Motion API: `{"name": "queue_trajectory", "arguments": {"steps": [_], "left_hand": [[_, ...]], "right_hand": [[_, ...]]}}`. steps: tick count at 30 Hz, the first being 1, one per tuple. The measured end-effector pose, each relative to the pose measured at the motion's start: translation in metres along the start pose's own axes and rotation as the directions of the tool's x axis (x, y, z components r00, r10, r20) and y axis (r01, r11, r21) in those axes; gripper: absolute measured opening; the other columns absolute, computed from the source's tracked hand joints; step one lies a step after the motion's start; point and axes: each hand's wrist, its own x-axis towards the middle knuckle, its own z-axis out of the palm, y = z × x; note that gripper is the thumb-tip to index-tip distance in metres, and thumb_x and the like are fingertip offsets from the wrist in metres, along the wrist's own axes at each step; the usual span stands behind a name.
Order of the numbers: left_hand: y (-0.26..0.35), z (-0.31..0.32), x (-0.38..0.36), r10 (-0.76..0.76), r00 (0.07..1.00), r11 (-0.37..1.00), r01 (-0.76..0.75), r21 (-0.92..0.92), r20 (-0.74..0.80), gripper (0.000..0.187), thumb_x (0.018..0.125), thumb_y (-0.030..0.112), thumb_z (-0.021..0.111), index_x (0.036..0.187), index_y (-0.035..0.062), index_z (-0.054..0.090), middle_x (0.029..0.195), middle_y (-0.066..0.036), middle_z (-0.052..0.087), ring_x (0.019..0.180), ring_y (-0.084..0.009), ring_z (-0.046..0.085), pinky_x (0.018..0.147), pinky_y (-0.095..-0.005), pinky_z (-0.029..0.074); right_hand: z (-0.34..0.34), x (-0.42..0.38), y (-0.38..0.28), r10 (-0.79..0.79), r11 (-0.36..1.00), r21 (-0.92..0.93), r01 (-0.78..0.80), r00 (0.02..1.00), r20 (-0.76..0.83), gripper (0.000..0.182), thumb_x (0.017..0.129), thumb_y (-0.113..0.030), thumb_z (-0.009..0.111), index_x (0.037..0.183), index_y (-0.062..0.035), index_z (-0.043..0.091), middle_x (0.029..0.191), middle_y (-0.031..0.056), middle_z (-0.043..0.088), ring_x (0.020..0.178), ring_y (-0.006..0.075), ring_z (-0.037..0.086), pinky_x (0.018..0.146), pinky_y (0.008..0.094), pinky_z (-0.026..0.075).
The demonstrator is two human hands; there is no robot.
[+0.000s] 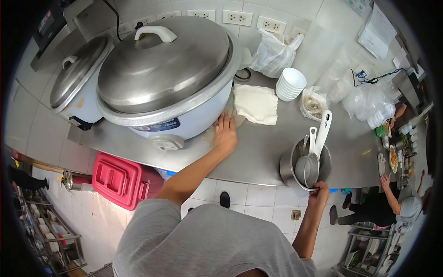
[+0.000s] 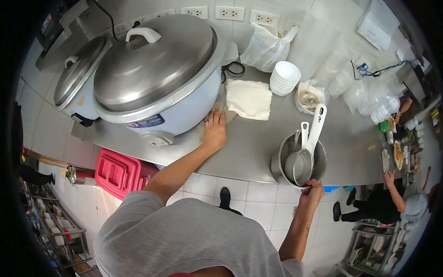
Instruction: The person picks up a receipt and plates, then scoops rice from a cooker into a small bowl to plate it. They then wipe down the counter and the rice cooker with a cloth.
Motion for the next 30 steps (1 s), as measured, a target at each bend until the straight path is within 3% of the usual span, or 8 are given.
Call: {"name": "queue_trajectory", "arguments": {"steps": [6, 10, 12, 14, 20, 22, 25, 30], "left_hand": [[0.003, -0.016, -0.033, 0.213, 0.977, 0.973, -0.209, -0.096, 0.029, 0.052, 0.070, -0.006, 0.052, 0.122, -0.0006, 0.049, 0.125, -0.018, 0.045, 0.114, -0.0362, 0.040, 0.096, -0.0455, 0.034], [0.028, -0.029, -0.046, 0.302, 0.942, 0.904, -0.234, -0.357, 0.147, 0.045, 0.074, -0.005, 0.048, 0.118, 0.0032, 0.055, 0.117, -0.016, 0.051, 0.108, -0.0347, 0.045, 0.093, -0.0419, 0.038], [0.040, -0.038, -0.030, 0.195, 0.959, 0.812, -0.041, -0.582, 0.204, 0.040, 0.079, -0.004, 0.045, 0.116, 0.0036, 0.057, 0.112, -0.016, 0.054, 0.103, -0.0341, 0.049, 0.091, -0.0393, 0.041], [0.054, -0.045, 0.007, -0.031, 0.940, 0.580, 0.294, -0.759, 0.340, 0.036, 0.083, -0.002, 0.042, 0.114, 0.0033, 0.058, 0.106, -0.017, 0.057, 0.097, -0.0338, 0.054, 0.088, -0.0368, 0.043], [0.065, -0.013, 0.154, -0.105, 0.963, 0.873, -0.031, -0.488, -0.249, 0.031, 0.083, 0.001, 0.045, 0.111, 0.0016, 0.059, 0.109, -0.019, 0.058, 0.108, -0.0364, 0.051, 0.093, -0.0368, 0.040], [0.057, 0.036, 0.203, -0.087, 0.981, 0.947, 0.028, -0.321, -0.171, 0.031, 0.079, 0.005, 0.051, 0.109, 0.0007, 0.061, 0.114, -0.017, 0.054, 0.109, -0.0366, 0.046, 0.095, -0.0426, 0.036], [0.061, 0.080, 0.237, -0.002, 0.985, 0.999, 0.008, -0.033, 0.173, 0.032, 0.076, 0.009, 0.055, 0.107, 0.0059, 0.064, 0.120, -0.012, 0.053, 0.115, -0.0323, 0.044, 0.100, -0.0454, 0.031], [0.085, 0.095, 0.228, 0.275, 0.935, 0.960, -0.278, -0.019, 0.224, 0.033, 0.075, 0.008, 0.054, 0.104, 0.0166, 0.067, 0.121, -0.006, 0.053, 0.118, -0.0280, 0.043, 0.100, -0.0465, 0.029]], "right_hand": [[-0.002, 0.034, -0.003, -0.046, 0.998, 0.034, 0.047, 0.998, -0.030, 0.006, 0.066, 0.000, 0.054, 0.061, -0.0038, 0.052, 0.048, 0.0027, 0.042, 0.034, 0.0150, 0.038, 0.035, 0.0253, 0.031], [-0.003, 0.045, -0.037, -0.242, 0.917, -0.343, 0.203, 0.967, -0.075, 0.027, 0.078, -0.023, 0.068, 0.086, 0.0000, 0.055, 0.075, 0.0066, 0.055, 0.061, 0.0155, 0.049, 0.051, 0.0276, 0.042], [-0.007, 0.077, -0.051, -0.859, 0.224, -0.785, 0.578, 0.497, 0.120, 0.042, 0.081, -0.029, 0.069, 0.103, 0.0018, 0.053, 0.088, 0.0078, 0.057, 0.075, 0.0186, 0.051, 0.066, 0.0296, 0.044], [0.053, 0.048, -0.093, -0.908, -0.013, -0.691, 0.723, 0.281, 0.312, 0.036, 0.081, -0.018, 0.067, 0.105, 0.0034, 0.054, 0.089, 0.0111, 0.058, 0.084, 0.0289, 0.054, 0.079, 0.0371, 0.042], [0.257, 0.039, -0.083, -0.418, -0.464, -0.149, 0.873, -0.067, 0.906, 0.040, 0.072, -0.014, 0.069, 0.108, -0.0047, 0.055, 0.101, 0.0142, 0.059, 0.103, 0.0316, 0.053, 0.093, 0.0447, 0.038], [0.304, 0.067, -0.049, -0.416, -0.576, -0.177, 0.798, -0.100, 0.904, 0.041, 0.072, -0.013, 0.066, 0.109, -0.0050, 0.053, 0.098, 0.0138, 0.061, 0.101, 0.0293, 0.056, 0.097, 0.0509, 0.035], [0.340, 0.100, -0.031, -0.226, -0.678, -0.262, 0.687, 0.145, 0.963, 0.043, 0.069, -0.015, 0.070, 0.107, -0.0072, 0.052, 0.092, 0.0116, 0.065, 0.100, 0.0276, 0.059, 0.101, 0.0552, 0.030], [0.326, 0.117, -0.046, -0.163, -0.694, -0.201, 0.691, 0.120, 0.979, 0.037, 0.070, -0.007, 0.064, 0.105, -0.0093, 0.052, 0.084, 0.0105, 0.067, 0.098, 0.0264, 0.060, 0.101, 0.0558, 0.030]]}}
